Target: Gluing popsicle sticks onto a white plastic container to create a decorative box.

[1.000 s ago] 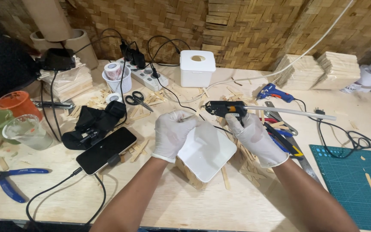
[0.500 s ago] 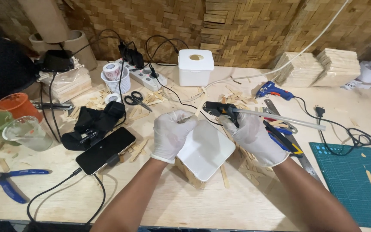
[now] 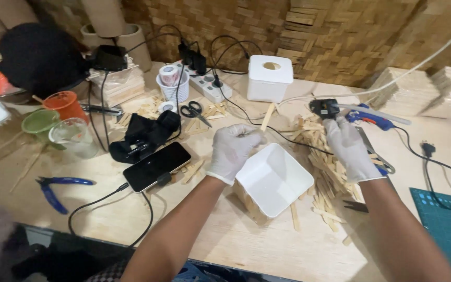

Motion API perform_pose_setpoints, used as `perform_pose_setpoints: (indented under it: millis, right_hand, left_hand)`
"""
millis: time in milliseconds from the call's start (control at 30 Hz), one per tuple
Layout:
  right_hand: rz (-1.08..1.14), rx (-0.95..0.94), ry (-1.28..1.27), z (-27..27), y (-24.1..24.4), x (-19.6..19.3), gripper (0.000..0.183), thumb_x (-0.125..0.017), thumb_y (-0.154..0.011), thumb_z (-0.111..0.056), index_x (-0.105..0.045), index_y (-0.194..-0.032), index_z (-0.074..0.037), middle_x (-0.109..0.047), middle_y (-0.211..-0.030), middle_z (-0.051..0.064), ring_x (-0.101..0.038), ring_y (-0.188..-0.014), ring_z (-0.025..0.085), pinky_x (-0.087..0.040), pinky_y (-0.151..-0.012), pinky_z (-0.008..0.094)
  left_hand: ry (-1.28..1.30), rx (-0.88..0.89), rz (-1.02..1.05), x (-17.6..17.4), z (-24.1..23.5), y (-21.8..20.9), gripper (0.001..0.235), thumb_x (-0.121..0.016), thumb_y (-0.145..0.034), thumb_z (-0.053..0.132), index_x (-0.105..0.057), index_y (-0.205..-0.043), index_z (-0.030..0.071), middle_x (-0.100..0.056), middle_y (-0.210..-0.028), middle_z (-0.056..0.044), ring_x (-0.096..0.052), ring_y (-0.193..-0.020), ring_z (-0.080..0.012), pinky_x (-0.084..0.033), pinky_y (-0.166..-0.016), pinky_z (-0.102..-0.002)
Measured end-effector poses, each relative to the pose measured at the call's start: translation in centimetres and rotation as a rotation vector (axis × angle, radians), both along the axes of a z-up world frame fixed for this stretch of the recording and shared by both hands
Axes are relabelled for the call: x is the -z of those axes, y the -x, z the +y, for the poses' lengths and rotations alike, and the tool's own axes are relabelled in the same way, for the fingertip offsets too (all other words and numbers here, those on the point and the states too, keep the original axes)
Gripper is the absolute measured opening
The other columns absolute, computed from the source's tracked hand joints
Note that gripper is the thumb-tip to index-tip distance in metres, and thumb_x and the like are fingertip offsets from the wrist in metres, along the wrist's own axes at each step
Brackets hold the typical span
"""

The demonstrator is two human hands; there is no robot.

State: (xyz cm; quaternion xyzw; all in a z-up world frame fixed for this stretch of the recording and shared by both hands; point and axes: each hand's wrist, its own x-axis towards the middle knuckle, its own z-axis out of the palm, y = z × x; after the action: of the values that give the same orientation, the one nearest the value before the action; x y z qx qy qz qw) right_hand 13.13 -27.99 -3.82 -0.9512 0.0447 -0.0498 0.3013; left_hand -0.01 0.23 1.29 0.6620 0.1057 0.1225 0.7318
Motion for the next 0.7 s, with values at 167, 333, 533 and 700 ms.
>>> perform_pose_setpoints:
  millis: [167,333,533,700]
  right_hand:
    - [-0.082,-0.100,0.193,3.8,-2.7,-2.6,0.045,-0.045,-0.104,-0.046,-0.062,-0.131,-0.015,-0.069,-0.123,0.021,-0.060,-0.123,0.038,-0.047,-0.103,0.055]
    - [-0.005,-0.059,0.486,0.9,-10.6,3.8,0.050,-0.036,-0.104,-0.063,-0.054,-0.119,-0.018,-0.073,-0.110,0.011,-0.069,-0.114,0.032,-0.053,-0.095,0.055]
    - [-0.263,-0.091,0.590,1.9,-11.4,5.2,0.044,-0.048,-0.101,-0.046,-0.065,-0.111,-0.007,-0.070,-0.089,0.017,-0.075,-0.092,0.041,-0.059,-0.076,0.056]
    - [-0.594,0.016,0.875,3.9,-4.5,0.4,0.058,-0.074,-0.079,-0.056,-0.074,-0.109,-0.007,-0.067,-0.089,0.013,-0.067,-0.085,0.036,-0.049,-0.071,0.048]
  left_hand:
    - [0.099,-0.017,0.023,-0.6,-0.1,0.5,0.011,-0.079,-0.066,0.011,-0.078,-0.076,0.005,-0.069,-0.063,-0.010,-0.061,-0.058,-0.0102,-0.053,-0.051,-0.025]
    - [0.138,0.001,0.040,-0.2,0.1,0.0,0.012,-0.079,-0.065,0.009,-0.078,-0.076,0.006,-0.069,-0.063,-0.010,-0.064,-0.054,-0.0111,-0.055,-0.050,-0.025]
    - [0.067,0.002,0.055,0.3,0.2,-0.6,0.013,-0.082,-0.070,0.014,-0.081,-0.082,0.008,-0.074,-0.069,-0.010,-0.065,-0.065,-0.0097,-0.057,-0.056,-0.026]
    - [-0.130,0.062,0.061,-0.6,-0.4,-0.3,0.019,-0.082,-0.077,0.014,-0.083,-0.094,0.007,-0.079,-0.083,-0.013,-0.069,-0.076,-0.0139,-0.058,-0.071,-0.034]
